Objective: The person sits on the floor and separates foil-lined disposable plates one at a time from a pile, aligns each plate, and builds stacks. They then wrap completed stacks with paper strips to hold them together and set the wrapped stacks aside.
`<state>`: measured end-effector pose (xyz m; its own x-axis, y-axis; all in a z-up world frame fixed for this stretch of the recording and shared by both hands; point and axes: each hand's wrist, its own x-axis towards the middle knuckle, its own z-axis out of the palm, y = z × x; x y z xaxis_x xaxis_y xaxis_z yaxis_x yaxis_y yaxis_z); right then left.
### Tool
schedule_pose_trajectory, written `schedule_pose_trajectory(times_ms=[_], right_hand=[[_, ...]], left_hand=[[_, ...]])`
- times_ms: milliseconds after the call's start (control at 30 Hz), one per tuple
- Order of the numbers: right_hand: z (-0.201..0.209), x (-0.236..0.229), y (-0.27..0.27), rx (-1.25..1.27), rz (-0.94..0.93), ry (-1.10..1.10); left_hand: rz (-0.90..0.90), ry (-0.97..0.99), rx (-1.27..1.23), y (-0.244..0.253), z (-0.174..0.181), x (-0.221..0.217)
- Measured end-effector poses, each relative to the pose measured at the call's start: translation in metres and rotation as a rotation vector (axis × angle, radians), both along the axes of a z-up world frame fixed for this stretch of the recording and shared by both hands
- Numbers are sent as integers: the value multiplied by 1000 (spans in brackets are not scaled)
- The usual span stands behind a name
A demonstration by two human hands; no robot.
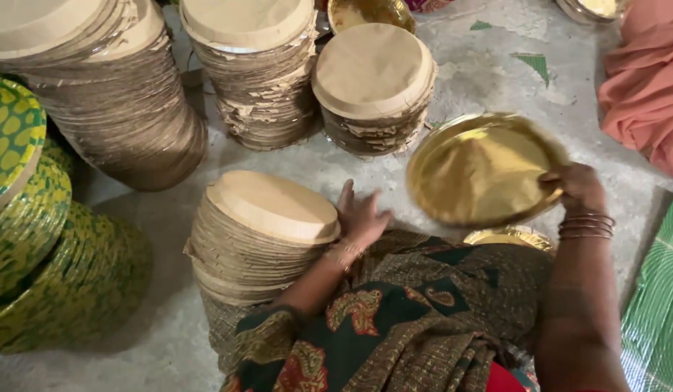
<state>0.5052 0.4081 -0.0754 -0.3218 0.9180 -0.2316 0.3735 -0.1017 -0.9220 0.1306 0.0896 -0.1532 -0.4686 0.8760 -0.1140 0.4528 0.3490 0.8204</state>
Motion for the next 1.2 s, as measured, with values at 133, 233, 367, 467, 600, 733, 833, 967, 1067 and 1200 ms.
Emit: schedule_pose_trajectory(times_ms=[133,233,367,467,600,733,833,967,1067,1200], right_hand=[[18,9,25,-118,-345,682],[3,-13,88,-188,-420,937],[31,-106,112,-149,-397,1009],[33,-164,113,-185,-331,1263],[-5,-216,83,-253,-340,312],[-68,-250,29,-96,-204,94],[-94,-259,-7,484,-134,-45],[-2,-313,-123,1046,134,-52],[55,-341,-226,972,463,187],[91,-360,-322,646,837,406]], left_hand=[[-456,-254,86,-67,41,4],[-491,-409,-2,-119,98,5],[-393,-527,58,-170,110,-5],[-339,-527,105,-195,127,-15],[-263,-634,81,-229,150,-27],[-147,-591,171,-259,145,-41],[290,-497,235,-278,187,-63],[354,-541,1028,-307,142,-121],[855,-253,883,-316,102,-156],[887,101,667,-314,97,-151]])
